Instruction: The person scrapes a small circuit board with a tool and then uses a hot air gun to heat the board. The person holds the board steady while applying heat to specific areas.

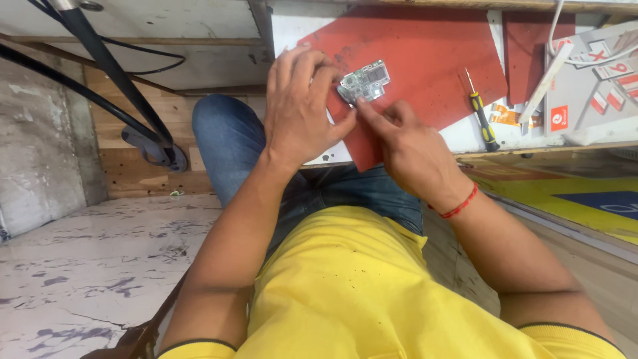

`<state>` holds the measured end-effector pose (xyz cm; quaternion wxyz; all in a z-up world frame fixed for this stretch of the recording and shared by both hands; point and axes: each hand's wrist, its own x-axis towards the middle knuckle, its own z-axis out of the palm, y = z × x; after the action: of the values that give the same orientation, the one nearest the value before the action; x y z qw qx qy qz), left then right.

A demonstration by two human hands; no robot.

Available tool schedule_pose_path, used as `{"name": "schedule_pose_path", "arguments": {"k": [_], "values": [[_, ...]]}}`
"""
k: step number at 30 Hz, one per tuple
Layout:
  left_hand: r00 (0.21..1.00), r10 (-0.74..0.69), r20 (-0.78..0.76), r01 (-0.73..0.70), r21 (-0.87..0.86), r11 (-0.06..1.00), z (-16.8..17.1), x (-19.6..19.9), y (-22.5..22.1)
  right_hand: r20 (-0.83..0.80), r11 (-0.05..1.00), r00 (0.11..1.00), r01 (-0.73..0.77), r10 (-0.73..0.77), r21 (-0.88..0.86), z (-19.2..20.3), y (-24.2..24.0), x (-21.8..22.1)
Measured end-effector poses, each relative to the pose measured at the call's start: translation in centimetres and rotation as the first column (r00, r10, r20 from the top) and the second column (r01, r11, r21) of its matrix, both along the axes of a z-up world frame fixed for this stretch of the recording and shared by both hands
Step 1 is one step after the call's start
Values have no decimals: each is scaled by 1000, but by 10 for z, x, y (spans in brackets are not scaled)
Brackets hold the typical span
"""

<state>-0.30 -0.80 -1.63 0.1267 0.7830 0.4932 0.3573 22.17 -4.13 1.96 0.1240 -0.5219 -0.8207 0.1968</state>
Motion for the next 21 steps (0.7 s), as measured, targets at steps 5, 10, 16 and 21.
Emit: {"name": "schedule_pose_path", "arguments": {"k": [5,10,16,21], "values": [[1000,-20,14,19,6,1000,4,1,-2,16,994,995,101,-101,37,-3,-1,5],[1000,-15,-5,14,-43,999,7,3,-3,23,992,991,129,-128,-16,8,-2,-4],[1000,1,-21,-1,-37,999,7,3,-1,105,991,986,132,-127,-34,14,0,-13],[1000,4,4,-4,-20,1000,9,2,0,27,998,999,36,-35,-45,8,-1,-3]]}}
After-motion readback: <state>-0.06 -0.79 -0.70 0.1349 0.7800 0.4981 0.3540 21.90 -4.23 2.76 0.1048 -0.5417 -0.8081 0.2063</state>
